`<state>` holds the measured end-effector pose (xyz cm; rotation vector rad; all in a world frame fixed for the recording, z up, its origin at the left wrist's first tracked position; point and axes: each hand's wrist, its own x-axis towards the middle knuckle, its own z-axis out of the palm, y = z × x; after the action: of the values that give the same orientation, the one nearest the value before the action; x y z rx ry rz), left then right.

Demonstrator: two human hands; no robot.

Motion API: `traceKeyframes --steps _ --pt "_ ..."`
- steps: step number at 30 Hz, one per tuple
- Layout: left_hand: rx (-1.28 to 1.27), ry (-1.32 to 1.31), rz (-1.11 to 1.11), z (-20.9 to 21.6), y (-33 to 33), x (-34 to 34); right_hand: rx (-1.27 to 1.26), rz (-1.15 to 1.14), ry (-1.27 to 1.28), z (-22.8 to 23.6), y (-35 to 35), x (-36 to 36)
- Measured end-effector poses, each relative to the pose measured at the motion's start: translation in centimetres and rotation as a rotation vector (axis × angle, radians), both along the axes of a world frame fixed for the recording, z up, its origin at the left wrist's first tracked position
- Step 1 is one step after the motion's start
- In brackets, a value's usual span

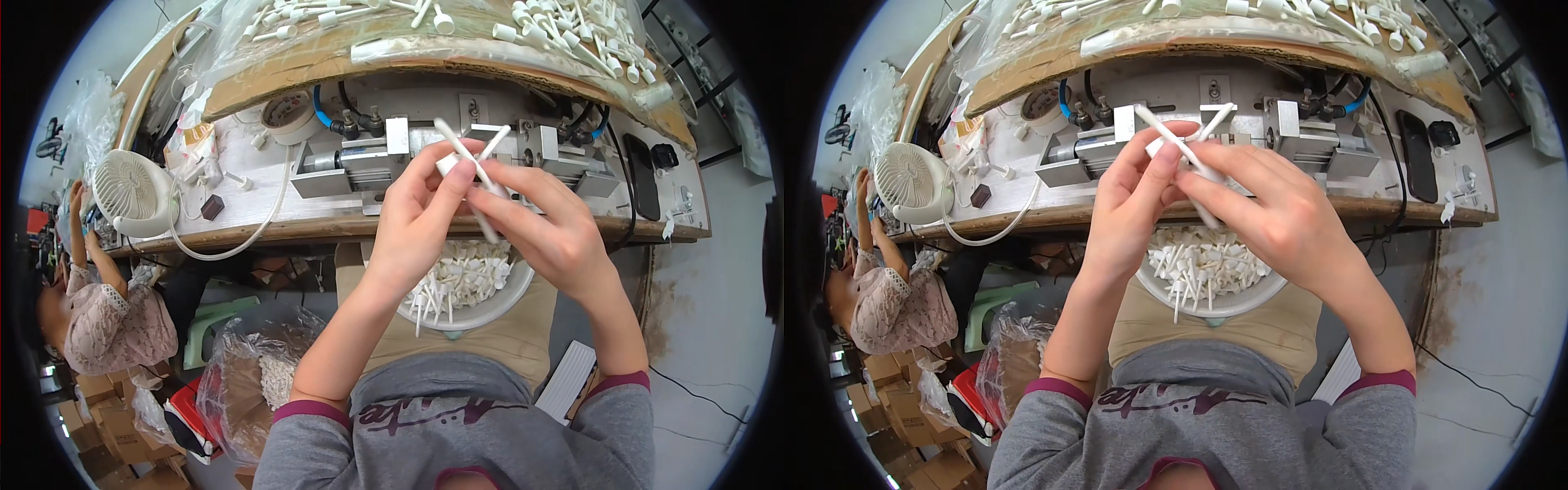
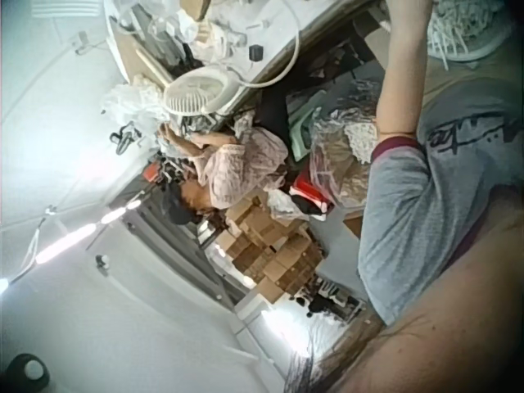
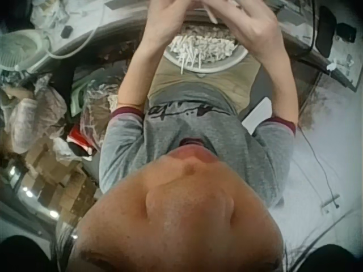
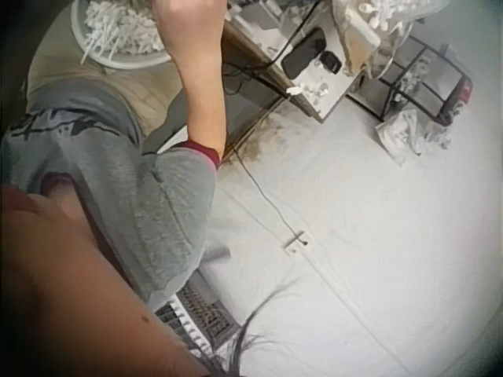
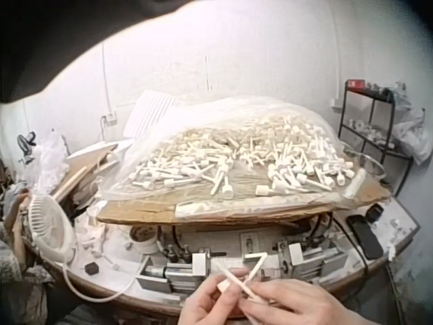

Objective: Assembling plastic dropper components using a specialized pneumatic press on a workbench.

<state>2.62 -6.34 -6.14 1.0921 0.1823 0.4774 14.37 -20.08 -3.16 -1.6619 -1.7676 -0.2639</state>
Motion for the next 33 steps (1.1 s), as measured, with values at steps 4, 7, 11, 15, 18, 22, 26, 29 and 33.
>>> traceKeyframes --steps 4,7,11,15,18,22,26,29,33 --pt "0.075 0.078 0.057 -0.3 0.0 -1.6 0.069 -0.136 0.279 -1.2 -0.6 -0.4" --pt "0.261 0.161 0.28 -0.1 0.4 -3.0 -0.001 -0.237 0.482 -2.6 -1.5 -1.2" --pt "0.296 0.109 0.424 0.5 1.3 -3.7 0.077 -0.252 0.22 -4.7 -0.2 -1.3" --pt "0.178 -0.003 0.408 1.0 1.6 -3.9 0.012 -0.278 -0.083 -6.2 1.4 -1.6" --pt "0.106 -0.048 0.425 1.1 1.5 -3.9 -0.056 -0.333 -0.211 -4.7 2.4 -2.6" --pt "0.002 -0.077 0.43 1.8 1.4 -3.9 -0.182 -0.344 -0.253 -4.8 2.5 -2.9" --pt "-0.107 -0.073 0.397 2.4 1.2 -4.0 -0.084 -0.329 -0.174 -5.6 1.9 -2.3" --pt "-0.15 -0.12 0.324 2.0 1.4 -4.1 -0.011 -0.306 -0.069 -6.7 1.4 -2.6" --pt "-0.013 -0.135 0.328 1.5 1.5 -3.8 -0.049 -0.306 -0.036 -6.3 1.6 -2.5"
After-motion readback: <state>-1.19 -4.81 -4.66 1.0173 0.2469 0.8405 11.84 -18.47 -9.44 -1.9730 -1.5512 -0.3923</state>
